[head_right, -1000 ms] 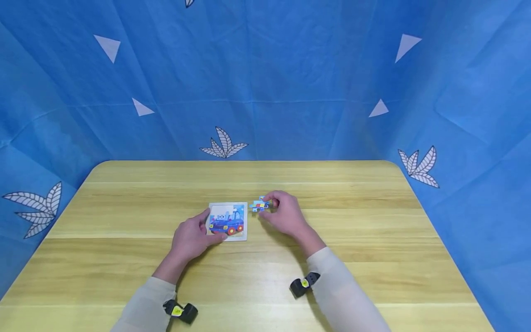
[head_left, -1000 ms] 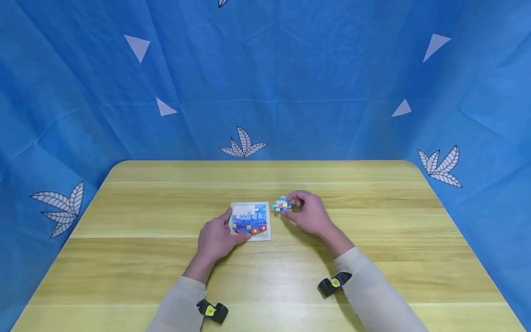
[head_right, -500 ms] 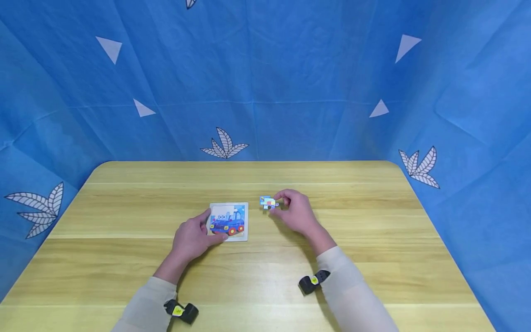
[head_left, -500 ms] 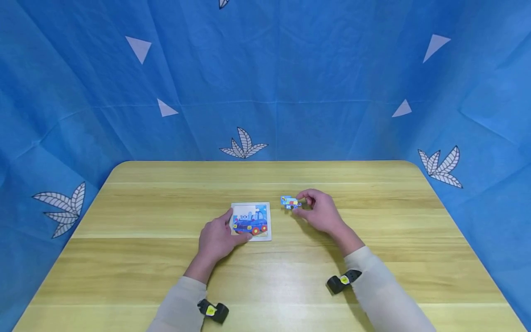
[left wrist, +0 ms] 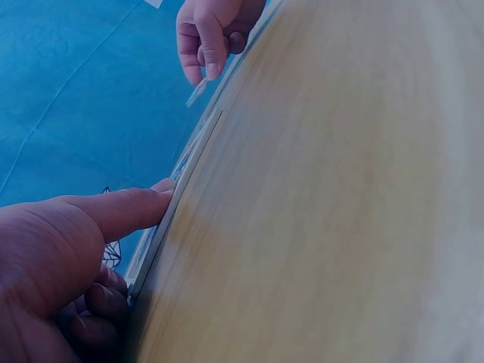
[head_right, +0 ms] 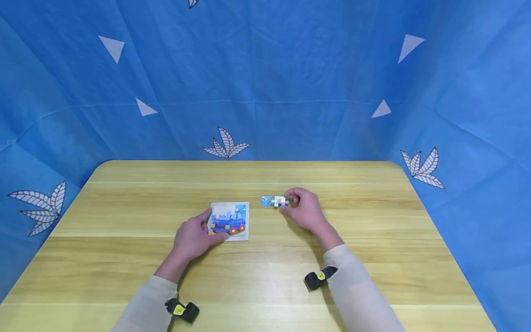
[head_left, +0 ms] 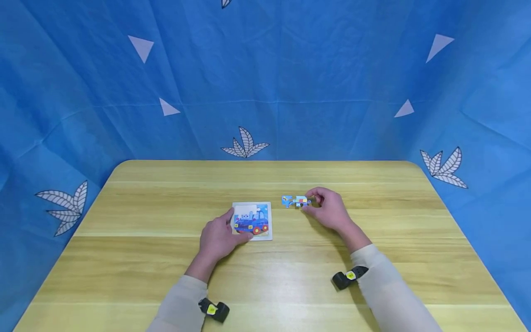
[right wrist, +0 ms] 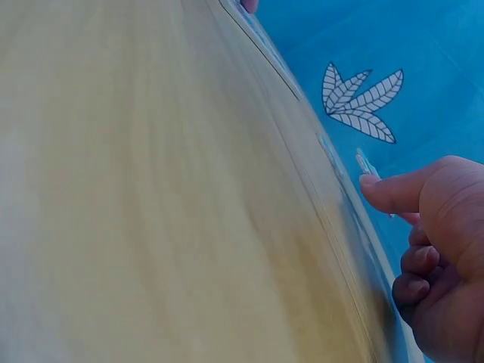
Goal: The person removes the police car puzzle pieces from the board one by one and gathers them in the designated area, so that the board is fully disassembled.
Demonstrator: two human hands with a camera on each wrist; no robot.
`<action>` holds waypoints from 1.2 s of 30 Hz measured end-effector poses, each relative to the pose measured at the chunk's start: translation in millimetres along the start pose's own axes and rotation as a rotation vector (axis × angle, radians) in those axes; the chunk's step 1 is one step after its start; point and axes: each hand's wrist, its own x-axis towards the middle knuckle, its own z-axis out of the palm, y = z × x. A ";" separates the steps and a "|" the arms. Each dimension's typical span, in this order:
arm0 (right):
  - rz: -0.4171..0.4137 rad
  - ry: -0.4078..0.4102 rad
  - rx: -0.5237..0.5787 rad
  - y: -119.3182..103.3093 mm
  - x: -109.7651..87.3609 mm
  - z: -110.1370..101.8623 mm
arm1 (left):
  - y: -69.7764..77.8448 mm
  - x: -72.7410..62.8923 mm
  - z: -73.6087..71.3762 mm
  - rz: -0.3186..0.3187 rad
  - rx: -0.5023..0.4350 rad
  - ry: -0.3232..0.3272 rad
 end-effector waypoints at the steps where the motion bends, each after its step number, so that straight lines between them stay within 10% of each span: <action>1: 0.000 0.000 -0.003 1.3 0.4 -0.5 | -0.1 0.2 0.4 0.001 0.001 0.000; 36: 0.049 -0.056 -0.066 9.9 14.8 -5.2 | 0.6 0.1 0.6 0.000 0.003 -0.005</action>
